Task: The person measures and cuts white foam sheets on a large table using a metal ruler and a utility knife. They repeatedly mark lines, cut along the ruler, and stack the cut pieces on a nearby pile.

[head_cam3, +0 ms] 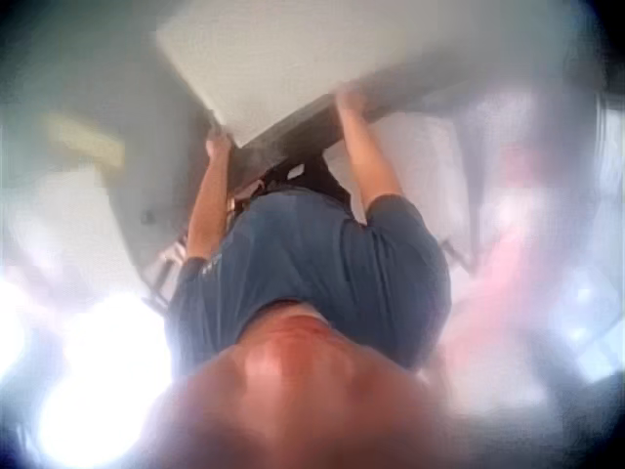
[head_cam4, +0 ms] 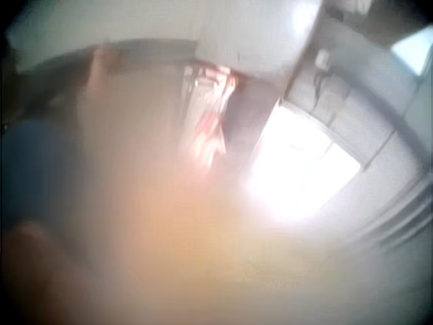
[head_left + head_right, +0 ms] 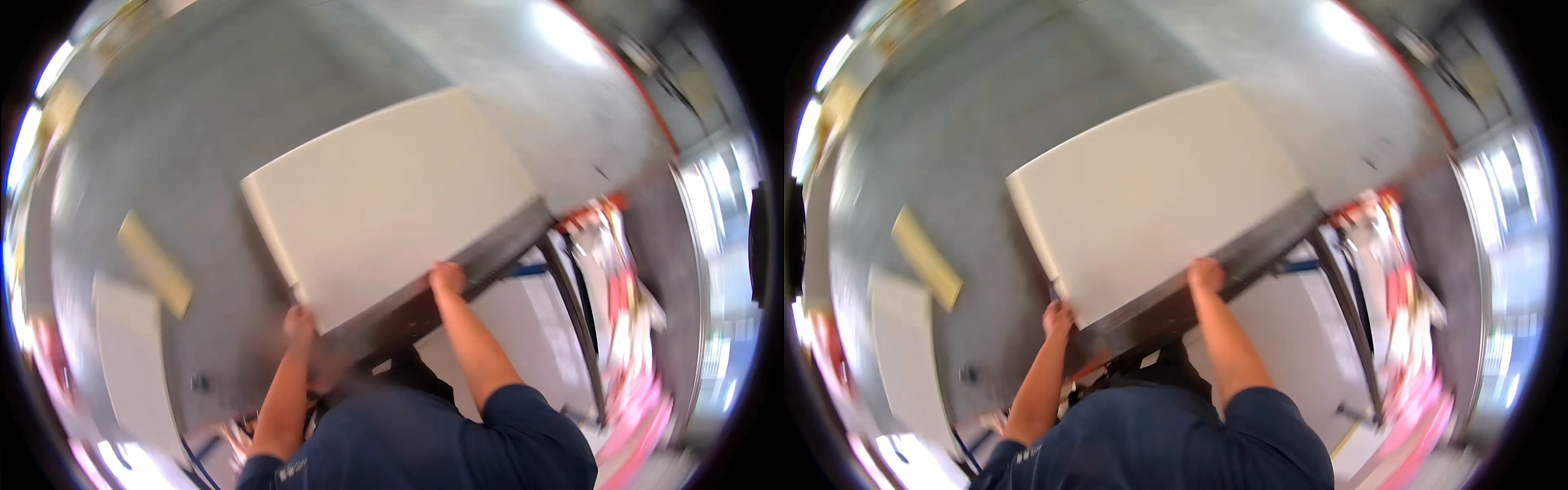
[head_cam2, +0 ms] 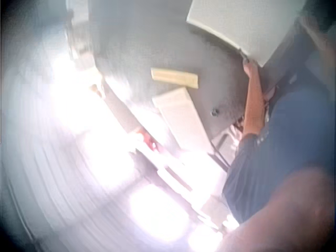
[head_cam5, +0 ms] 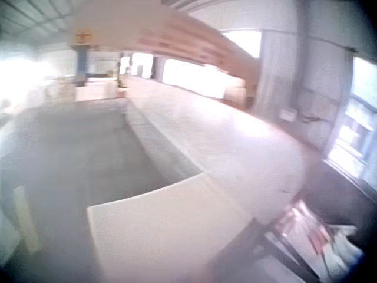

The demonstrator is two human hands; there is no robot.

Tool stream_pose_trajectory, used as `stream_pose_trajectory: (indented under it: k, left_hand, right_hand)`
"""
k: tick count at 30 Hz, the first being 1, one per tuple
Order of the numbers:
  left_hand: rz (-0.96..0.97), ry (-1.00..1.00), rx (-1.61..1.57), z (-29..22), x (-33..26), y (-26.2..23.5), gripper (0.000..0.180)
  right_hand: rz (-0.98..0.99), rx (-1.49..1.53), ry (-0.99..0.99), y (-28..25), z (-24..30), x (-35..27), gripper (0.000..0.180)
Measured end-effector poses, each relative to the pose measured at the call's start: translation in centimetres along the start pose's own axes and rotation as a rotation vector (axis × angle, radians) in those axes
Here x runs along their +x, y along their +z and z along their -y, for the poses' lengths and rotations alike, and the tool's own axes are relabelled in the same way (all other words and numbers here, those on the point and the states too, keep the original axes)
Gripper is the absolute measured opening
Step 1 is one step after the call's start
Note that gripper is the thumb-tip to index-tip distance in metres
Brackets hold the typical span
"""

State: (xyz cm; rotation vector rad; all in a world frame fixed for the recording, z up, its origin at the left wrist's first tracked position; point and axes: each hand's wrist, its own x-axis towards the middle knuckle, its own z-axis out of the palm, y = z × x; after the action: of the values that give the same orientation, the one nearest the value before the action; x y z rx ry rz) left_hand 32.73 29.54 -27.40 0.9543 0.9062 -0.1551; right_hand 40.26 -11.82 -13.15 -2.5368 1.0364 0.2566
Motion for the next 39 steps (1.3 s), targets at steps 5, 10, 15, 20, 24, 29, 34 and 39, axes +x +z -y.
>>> stream_pose_trajectory:
  k: [5, 10, 15, 20, 24, 29, 34, 39]
  left_hand:
    - [-0.021, 0.222, 0.771, -4.7, -6.5, 4.5, 0.011]
    - [0.085, 0.332, 0.866, -3.9, -0.8, 1.7, 0.010]
    - [0.127, 0.091, 0.632, -6.2, -5.6, 4.4, 0.013]
    - [0.051, 0.129, 0.750, -7.2, -6.5, 5.3, 0.013]
    - [0.111, 0.295, 0.778, -7.8, -6.9, 6.7, 0.019]
    - [-0.182, 0.413, 1.074, -6.1, -3.9, 3.1, 0.040]
    - [-0.353, 0.674, 1.044, -8.3, -0.1, 5.9, 0.030]
    - [-0.188, 0.585, 0.492, -7.7, 6.1, 5.0, 0.010]
  right_hand:
    - [0.090, 0.267, 0.242, 3.7, -2.2, 2.4, 0.039]
    - [0.041, 0.318, 0.246, 3.6, -0.7, 3.3, 0.037]
    - [0.061, 0.242, 0.095, 3.6, -1.5, 2.7, 0.037]
    - [0.112, 0.414, 0.213, 3.7, -1.9, 2.8, 0.037]
    - [-0.143, -0.032, -0.085, 3.5, -1.3, 0.5, 0.038]
    - [-0.365, 0.031, -0.575, 3.9, 1.2, -2.9, 0.043]
    - [-0.220, -0.069, -0.804, 4.4, 2.0, -2.9, 0.057]
    - [-0.140, -0.158, -0.845, 5.2, 2.8, -2.9, 0.061]
